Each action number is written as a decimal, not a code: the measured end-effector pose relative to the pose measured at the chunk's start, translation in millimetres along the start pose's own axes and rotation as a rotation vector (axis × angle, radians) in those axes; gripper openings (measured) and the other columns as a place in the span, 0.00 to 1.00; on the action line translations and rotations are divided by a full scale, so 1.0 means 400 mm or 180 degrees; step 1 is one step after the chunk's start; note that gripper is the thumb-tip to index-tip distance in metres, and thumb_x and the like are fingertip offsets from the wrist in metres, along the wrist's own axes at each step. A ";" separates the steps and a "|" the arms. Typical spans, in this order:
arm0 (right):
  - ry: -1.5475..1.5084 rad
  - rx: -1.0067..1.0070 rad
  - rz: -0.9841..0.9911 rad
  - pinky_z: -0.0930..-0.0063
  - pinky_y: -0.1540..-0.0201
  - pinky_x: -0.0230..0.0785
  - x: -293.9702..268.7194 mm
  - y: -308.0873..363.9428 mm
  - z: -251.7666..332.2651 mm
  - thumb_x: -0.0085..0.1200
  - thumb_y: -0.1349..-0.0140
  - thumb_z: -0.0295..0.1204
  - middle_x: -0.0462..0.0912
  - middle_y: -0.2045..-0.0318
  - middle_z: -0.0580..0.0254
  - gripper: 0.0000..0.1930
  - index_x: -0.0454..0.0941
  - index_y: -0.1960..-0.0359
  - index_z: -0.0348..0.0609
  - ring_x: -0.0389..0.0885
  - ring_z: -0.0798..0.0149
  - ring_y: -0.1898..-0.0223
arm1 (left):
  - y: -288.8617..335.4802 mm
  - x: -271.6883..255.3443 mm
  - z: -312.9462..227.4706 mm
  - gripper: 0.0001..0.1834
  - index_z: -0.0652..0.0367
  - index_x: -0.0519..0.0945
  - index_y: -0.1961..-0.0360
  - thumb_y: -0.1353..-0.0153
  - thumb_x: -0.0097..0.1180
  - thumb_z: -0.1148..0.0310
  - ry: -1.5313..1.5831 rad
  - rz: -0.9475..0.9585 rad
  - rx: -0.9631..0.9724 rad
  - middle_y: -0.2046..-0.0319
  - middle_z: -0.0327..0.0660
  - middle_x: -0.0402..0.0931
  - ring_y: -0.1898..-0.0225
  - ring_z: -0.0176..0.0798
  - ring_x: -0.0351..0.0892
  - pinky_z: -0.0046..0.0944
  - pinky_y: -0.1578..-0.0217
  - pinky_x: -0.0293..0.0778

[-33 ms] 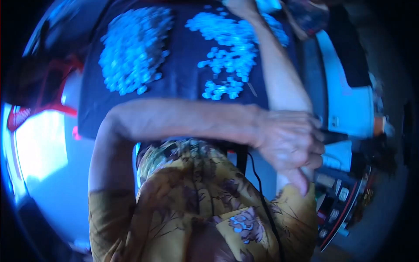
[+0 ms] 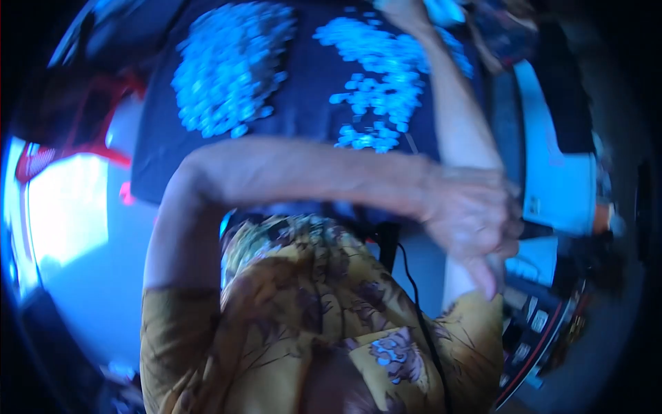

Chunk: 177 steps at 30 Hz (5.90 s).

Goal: The person sorts small white plastic components by hand, placing them into a container on a table.

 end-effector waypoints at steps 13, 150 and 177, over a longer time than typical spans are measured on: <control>0.1034 0.0624 0.0123 0.68 0.58 0.66 -0.049 0.179 -0.166 0.48 0.49 0.29 0.77 0.64 0.50 0.14 0.74 0.60 0.41 0.75 0.56 0.62 | 0.239 -0.181 0.406 0.13 0.50 0.75 0.73 0.56 0.52 0.55 -0.3406 0.0635 -0.0488 0.75 0.33 0.71 0.59 0.36 0.67 0.43 0.64 0.63; -0.2627 0.0214 -0.0631 0.82 0.63 0.65 0.200 0.555 0.021 0.46 0.45 0.25 0.77 0.72 0.68 0.05 0.73 0.68 0.39 0.74 0.76 0.68 | 0.517 -0.033 0.175 0.13 0.65 0.77 0.71 0.47 0.55 0.64 0.2149 -0.2517 -0.5013 0.77 0.40 0.76 0.76 0.32 0.74 0.31 0.73 0.70; -0.2654 -0.0238 -0.0684 0.81 0.59 0.64 0.120 0.493 0.095 0.44 0.45 0.22 0.76 0.69 0.63 0.04 0.71 0.69 0.38 0.72 0.74 0.65 | 0.461 -0.128 0.134 0.12 0.65 0.76 0.64 0.50 0.56 0.72 0.1412 -0.2535 -0.4206 0.76 0.37 0.75 0.74 0.26 0.70 0.27 0.70 0.67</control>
Point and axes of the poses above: each hand's wrist, its own y-axis away from the middle knuckle, its own x-axis out of the palm, z = x × y, the point moved 4 cm from there along -y, towards the middle knuckle
